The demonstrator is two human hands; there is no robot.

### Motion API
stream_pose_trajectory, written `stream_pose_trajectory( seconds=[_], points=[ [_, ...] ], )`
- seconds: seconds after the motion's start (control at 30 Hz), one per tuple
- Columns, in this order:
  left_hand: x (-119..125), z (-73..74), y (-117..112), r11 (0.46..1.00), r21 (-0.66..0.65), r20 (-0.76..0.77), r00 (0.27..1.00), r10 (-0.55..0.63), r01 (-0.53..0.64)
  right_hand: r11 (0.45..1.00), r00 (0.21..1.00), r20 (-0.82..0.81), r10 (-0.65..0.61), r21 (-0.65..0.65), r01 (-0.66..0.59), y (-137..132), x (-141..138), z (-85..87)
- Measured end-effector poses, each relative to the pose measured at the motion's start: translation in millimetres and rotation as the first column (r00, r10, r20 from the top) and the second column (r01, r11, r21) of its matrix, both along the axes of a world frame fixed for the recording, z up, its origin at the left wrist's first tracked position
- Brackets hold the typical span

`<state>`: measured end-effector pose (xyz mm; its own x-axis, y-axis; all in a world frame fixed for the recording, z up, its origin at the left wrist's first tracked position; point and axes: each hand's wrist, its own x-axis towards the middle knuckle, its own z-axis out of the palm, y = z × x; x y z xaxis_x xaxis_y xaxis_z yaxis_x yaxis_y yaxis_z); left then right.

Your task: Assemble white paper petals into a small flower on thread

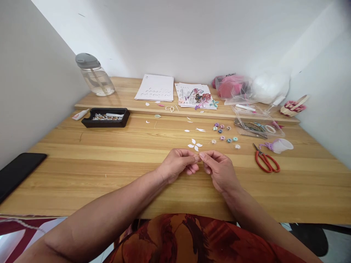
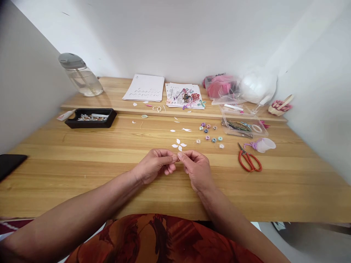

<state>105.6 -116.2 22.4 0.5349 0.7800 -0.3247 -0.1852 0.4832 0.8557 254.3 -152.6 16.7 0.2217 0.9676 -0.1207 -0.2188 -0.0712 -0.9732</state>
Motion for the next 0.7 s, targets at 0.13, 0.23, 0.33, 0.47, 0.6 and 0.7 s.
stream_pose_trajectory(
  seconds=[0.13, 0.23, 0.33, 0.47, 0.6, 0.7],
  points=[
    [-0.1, -1.8, 1.2, 0.999, -0.032, 0.014, 1.000, 0.019, -0.018, 1.000, 1.000, -0.009, -0.016, -0.010, 0.016, 0.8, 1.7, -0.9],
    [0.0, -1.7, 1.4, 0.999, -0.041, 0.009, 1.000, 0.022, -0.021, 1.000, 1.000, 0.018, -0.024, -0.010, 0.024, 0.7, 2.2, -1.4],
    [0.2, -0.1, 1.2, 0.999, -0.052, -0.002, 1.000, 0.015, -0.015, 0.999, 0.997, 0.080, -0.020, 0.034, 0.018, 0.4, 2.8, -2.5],
    [0.5, 1.7, 1.0, 0.998, -0.070, -0.004, 1.000, 0.002, -0.002, 0.995, 0.984, 0.175, 0.011, 0.093, -0.028, 0.2, 5.3, -5.0],
    [0.0, -0.2, 1.2, 0.998, -0.063, -0.007, 1.000, -0.016, 0.015, 0.991, 0.957, 0.291, 0.009, 0.125, -0.048, -0.1, 8.8, -7.3],
    [-0.7, -3.3, 1.7, 0.999, -0.040, -0.009, 0.999, -0.036, 0.035, 0.985, 0.934, 0.358, -0.020, 0.167, -0.043, -0.2, 10.5, -8.3]
  ],
)
